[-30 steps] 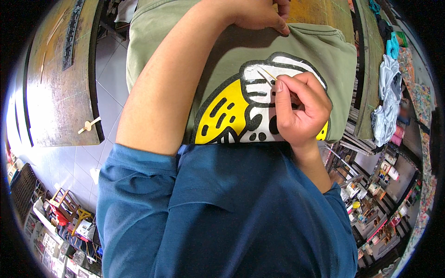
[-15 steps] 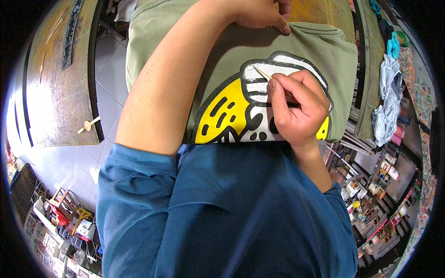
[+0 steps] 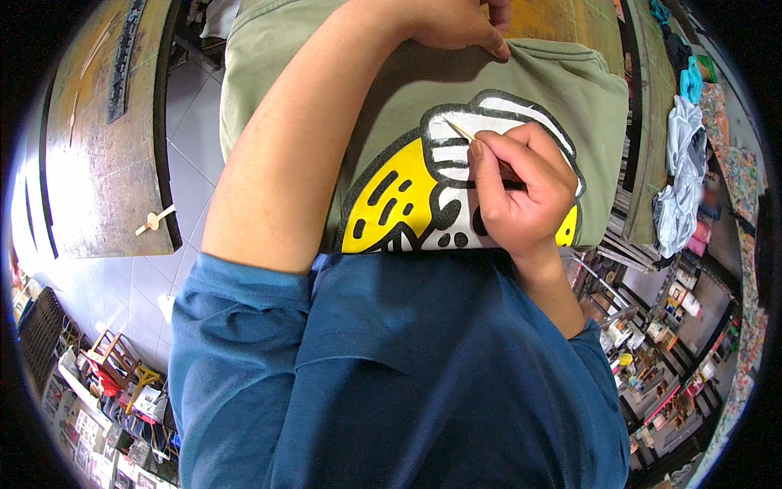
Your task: The person walks through a cluttered workshop, picks up a small stick, and uses it to apply white paint to a skull graphic on a green t-shirt laid on a table. They repeatedly dip the stick into a white paint container and continue detailing the design.
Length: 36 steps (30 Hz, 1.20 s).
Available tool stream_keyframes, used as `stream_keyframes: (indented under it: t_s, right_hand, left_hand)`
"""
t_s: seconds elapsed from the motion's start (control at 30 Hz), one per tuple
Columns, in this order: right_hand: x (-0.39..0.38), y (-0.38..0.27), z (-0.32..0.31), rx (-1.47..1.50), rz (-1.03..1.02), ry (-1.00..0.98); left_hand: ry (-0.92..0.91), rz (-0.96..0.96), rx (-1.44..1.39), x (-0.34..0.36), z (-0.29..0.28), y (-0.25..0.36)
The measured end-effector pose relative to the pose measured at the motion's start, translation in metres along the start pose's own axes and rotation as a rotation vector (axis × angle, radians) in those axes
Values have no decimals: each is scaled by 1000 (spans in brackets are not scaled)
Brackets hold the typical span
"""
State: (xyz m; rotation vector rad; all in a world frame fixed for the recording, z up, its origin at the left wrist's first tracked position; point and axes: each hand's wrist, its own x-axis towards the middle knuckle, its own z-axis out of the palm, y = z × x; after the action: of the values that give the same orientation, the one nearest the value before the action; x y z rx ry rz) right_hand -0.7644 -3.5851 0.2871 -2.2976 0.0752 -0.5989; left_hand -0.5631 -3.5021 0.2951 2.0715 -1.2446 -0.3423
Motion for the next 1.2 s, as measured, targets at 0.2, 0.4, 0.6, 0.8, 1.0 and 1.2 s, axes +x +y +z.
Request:
stream_keyframes:
  t_s: [0.2,0.4,0.6,0.8,1.0,1.2]
  right_hand:
    - [1,0,0,2,-7,1]
    - [2,0,-1,-9,-22,0]
    - [0,2,-1,40,-13,6]
    - [2,0,-1,12,-8,-7]
    - [2,-1,-1,26,0,3]
    - [1,-2,-2,26,21,-6]
  left_hand:
    - [17,6,28,6,7,-8]
    - [-1,-20,52,7,7,-6]
    - [6,8,-14,2,0,-2]
    - [-25,-38,17,3,-1,1]
    - [9,17,-9,-1,0,0]
    - [-37,-34,-1,3,-3,3]
